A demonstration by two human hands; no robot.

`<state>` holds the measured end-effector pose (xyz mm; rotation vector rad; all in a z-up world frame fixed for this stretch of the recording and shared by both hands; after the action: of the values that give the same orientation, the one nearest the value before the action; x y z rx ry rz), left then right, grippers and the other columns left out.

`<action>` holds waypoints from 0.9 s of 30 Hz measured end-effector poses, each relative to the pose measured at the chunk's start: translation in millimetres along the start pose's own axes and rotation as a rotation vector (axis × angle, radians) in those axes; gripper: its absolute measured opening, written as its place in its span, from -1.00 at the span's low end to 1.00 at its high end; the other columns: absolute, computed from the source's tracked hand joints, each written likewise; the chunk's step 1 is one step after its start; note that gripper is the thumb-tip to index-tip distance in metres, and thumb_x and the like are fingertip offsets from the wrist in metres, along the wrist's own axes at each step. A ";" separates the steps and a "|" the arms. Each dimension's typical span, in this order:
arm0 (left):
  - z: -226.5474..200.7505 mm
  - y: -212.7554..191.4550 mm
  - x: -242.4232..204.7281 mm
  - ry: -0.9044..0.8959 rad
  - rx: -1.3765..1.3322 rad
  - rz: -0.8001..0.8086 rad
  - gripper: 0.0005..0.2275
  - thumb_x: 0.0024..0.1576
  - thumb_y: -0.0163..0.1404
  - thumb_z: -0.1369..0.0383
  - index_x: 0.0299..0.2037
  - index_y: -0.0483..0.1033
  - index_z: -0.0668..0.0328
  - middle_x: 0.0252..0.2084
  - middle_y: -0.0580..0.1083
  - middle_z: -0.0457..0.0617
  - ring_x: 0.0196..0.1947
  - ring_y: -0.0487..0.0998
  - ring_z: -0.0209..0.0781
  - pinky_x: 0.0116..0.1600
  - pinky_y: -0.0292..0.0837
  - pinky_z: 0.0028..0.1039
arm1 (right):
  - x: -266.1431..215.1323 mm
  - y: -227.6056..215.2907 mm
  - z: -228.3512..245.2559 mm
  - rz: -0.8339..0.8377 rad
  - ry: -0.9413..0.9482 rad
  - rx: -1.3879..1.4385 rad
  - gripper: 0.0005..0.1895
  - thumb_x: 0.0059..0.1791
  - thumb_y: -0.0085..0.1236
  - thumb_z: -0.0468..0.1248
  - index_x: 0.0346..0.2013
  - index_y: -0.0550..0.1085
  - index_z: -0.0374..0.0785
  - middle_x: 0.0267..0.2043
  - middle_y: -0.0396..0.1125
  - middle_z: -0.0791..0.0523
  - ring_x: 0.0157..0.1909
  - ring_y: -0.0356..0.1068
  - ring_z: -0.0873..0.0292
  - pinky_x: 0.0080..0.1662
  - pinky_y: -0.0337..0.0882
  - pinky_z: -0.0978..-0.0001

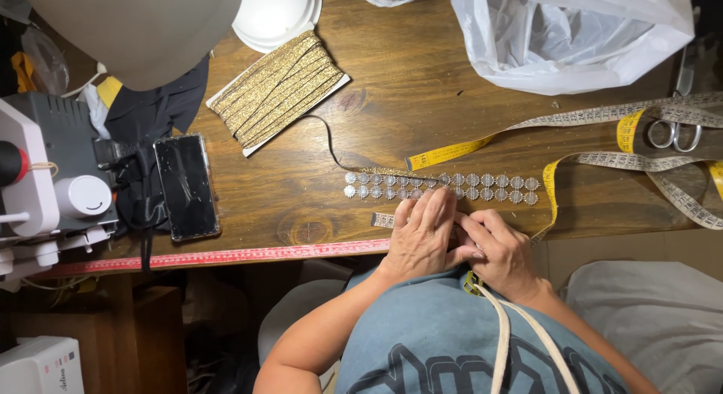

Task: Measuring sequined trim with a tape measure and preparing sewing materials on a workbench.

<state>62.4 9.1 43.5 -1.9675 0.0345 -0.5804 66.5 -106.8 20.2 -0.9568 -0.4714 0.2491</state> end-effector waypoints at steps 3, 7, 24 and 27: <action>-8.9 2.4 9.4 0.031 -0.050 0.015 -0.19 0.13 -0.28 -0.29 0.26 0.37 0.38 0.30 0.30 0.24 0.29 0.35 0.06 0.34 0.09 -0.11 | -6.2 3.7 -6.3 0.014 0.006 0.046 -0.74 -0.01 0.11 -0.13 -0.06 0.56 -0.07 -0.21 0.34 0.21 -0.32 0.49 0.03 -0.27 0.53 0.17; -15.7 17.5 13.6 0.051 -0.127 0.066 -0.08 0.06 -0.39 -0.37 0.27 0.35 0.42 0.30 0.29 0.28 0.25 0.36 0.07 0.32 0.09 -0.12 | -9.3 -5.6 -6.3 0.017 0.005 0.071 -0.71 0.02 0.13 -0.05 -0.06 0.56 -0.07 -0.19 0.33 0.20 -0.29 0.50 -0.01 -0.25 0.54 0.16; -34.9 14.1 42.5 0.109 -0.217 0.130 -0.11 -0.02 -0.33 -0.42 0.24 0.39 0.23 0.15 0.30 0.18 0.20 0.31 0.12 0.24 0.07 -0.11 | -36.9 -2.8 -45.2 -0.005 0.090 0.201 -0.83 -0.08 0.31 -0.15 -0.26 0.58 -0.11 -0.27 0.34 0.19 -0.34 0.50 0.00 -0.24 0.53 0.25; -33.3 0.4 39.4 0.145 -0.273 0.048 -0.30 0.05 -0.18 -0.31 0.02 0.46 0.21 0.08 0.36 0.14 0.17 0.35 0.12 0.21 0.11 -0.12 | -14.7 -26.1 -36.1 -0.014 0.143 0.329 -0.82 -0.15 0.38 -0.21 -0.30 0.58 -0.12 -0.31 0.34 0.20 -0.36 0.49 0.08 -0.22 0.52 0.33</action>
<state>83.6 -30.0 69.7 -2.1773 0.2623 -0.7164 71.3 -153.5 20.3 -0.6439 -0.2942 0.2348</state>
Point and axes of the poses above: each hand's wrist, its own x-axis towards the middle knuckle, its own y-axis out of the palm, z = x × y, the point moved 10 cm from there along x, towards the middle knuckle
